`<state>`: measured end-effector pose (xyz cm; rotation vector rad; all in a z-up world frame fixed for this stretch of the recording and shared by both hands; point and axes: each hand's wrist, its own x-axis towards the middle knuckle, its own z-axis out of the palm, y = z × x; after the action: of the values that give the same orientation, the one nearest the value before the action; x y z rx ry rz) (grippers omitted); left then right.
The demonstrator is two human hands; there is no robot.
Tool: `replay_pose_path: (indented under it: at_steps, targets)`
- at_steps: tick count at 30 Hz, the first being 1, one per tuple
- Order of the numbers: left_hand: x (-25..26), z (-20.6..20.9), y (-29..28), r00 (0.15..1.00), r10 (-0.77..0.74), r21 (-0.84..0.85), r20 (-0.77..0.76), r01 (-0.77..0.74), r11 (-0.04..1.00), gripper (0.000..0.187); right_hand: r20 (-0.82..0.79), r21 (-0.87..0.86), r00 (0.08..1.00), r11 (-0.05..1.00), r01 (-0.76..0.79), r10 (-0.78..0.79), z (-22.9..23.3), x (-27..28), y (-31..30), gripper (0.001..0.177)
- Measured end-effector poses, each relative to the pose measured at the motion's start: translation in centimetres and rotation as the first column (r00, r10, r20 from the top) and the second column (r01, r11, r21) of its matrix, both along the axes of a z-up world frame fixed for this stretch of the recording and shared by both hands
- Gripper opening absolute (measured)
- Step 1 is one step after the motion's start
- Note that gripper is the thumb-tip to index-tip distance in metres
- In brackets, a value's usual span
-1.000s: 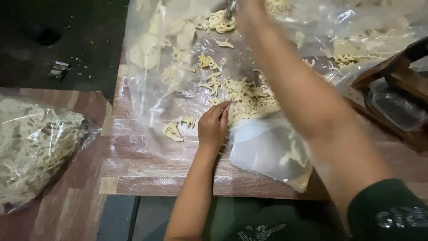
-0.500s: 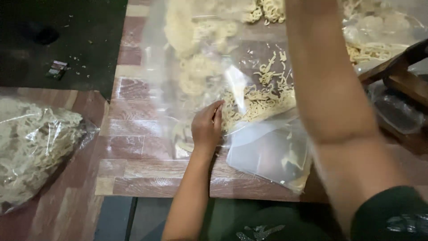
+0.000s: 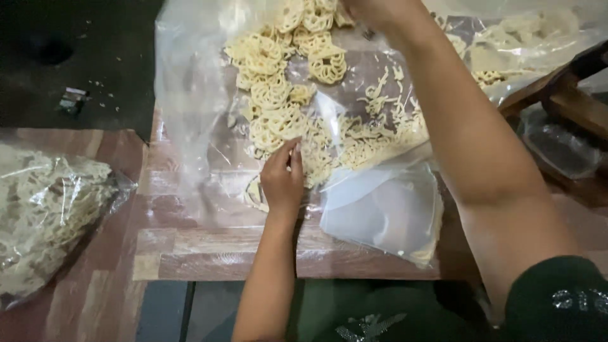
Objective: Packaging dried snacks into plastic bags and sealing them with a manual heat sealer
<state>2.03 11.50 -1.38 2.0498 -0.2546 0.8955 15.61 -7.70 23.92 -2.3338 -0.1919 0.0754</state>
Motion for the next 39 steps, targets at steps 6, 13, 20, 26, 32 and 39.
replay_pose_path:
  at_steps: [6, 13, 20, 26, 32, 39]
  targets:
    - [-0.3, 0.5, -0.3, 0.997, -0.047, -0.055, -0.065, 0.043, 0.998, 0.019, -0.354, -0.36, 0.935, 0.92, -0.154, 0.017, -5.0, -6.6, -2.5, 0.075]
    - [-0.8, 1.2, -0.6, 0.986, -0.132, -0.084, -0.1, 0.124, 0.989, 0.02, -0.368, -0.487, 0.878, 0.868, 0.099, -0.307, -7.3, -6.2, -5.2, 0.094]
    - [-0.9, 1.6, -0.6, 0.987, -0.147, -0.097, -0.063, 0.14, 0.985, 0.02, -0.307, -0.308, 0.935, 0.948, 0.079, -0.177, -11.7, -1.8, -1.6, 0.074]
    - [-1.3, 2.8, 0.5, 0.98, -0.124, -0.231, -0.153, 0.086, 0.969, 0.022, -0.212, -0.175, 0.954, 0.969, 0.177, -0.213, -13.0, -2.1, -2.0, 0.045]
    - [-4.9, 10.2, 0.2, 0.993, 0.096, -0.229, 0.061, -0.08, 0.97, 0.024, -0.133, -0.106, 0.984, 0.989, 0.106, -0.12, -7.9, -9.8, -6.8, 0.036]
    - [-0.7, 6.8, -5.3, 0.98, 0.162, 0.291, 0.116, -0.19, 0.938, 0.032, 0.042, -0.024, 0.997, 0.998, -0.062, 0.063, -4.9, -18.1, -11.2, 0.047]
